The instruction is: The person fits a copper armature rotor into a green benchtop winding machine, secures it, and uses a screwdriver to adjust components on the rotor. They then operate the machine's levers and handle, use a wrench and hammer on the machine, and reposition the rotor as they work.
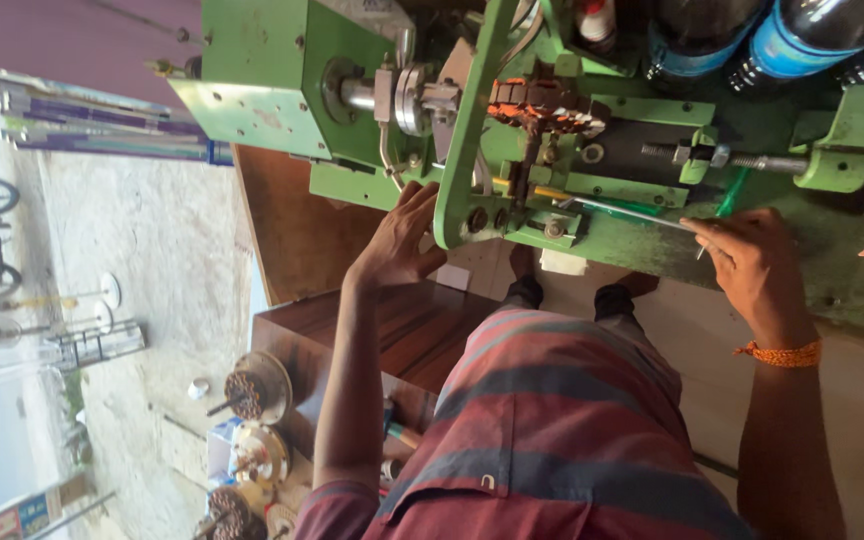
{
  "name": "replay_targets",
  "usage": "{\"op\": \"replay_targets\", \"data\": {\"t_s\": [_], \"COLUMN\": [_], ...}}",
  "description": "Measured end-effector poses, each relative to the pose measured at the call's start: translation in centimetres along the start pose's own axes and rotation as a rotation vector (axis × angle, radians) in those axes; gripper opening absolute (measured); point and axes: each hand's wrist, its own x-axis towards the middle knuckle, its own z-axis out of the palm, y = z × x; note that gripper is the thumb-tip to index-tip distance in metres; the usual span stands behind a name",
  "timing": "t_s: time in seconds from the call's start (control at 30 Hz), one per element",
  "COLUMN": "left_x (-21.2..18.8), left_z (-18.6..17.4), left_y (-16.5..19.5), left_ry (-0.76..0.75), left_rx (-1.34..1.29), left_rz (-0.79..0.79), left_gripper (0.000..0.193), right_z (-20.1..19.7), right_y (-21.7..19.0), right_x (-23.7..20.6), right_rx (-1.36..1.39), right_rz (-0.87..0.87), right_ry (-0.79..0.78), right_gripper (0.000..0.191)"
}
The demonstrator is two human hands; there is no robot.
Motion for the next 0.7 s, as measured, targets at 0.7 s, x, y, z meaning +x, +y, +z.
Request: {"op": "replay_targets", "data": {"t_s": [0.7], "left_x": [-0.9], "left_z": [3.0], "left_y": [-1.8], "left_ry": [0.282], "left_rx": [-0.091], "left_rz": [0.107], "left_gripper": [0.038], "right_z": [1.1], "right_y": [-2.8], "right_x": [-5.0], "right_rx": [0.694], "right_rz": [0.53], "right_ry": [0.035], "right_gripper": [0.029]}}
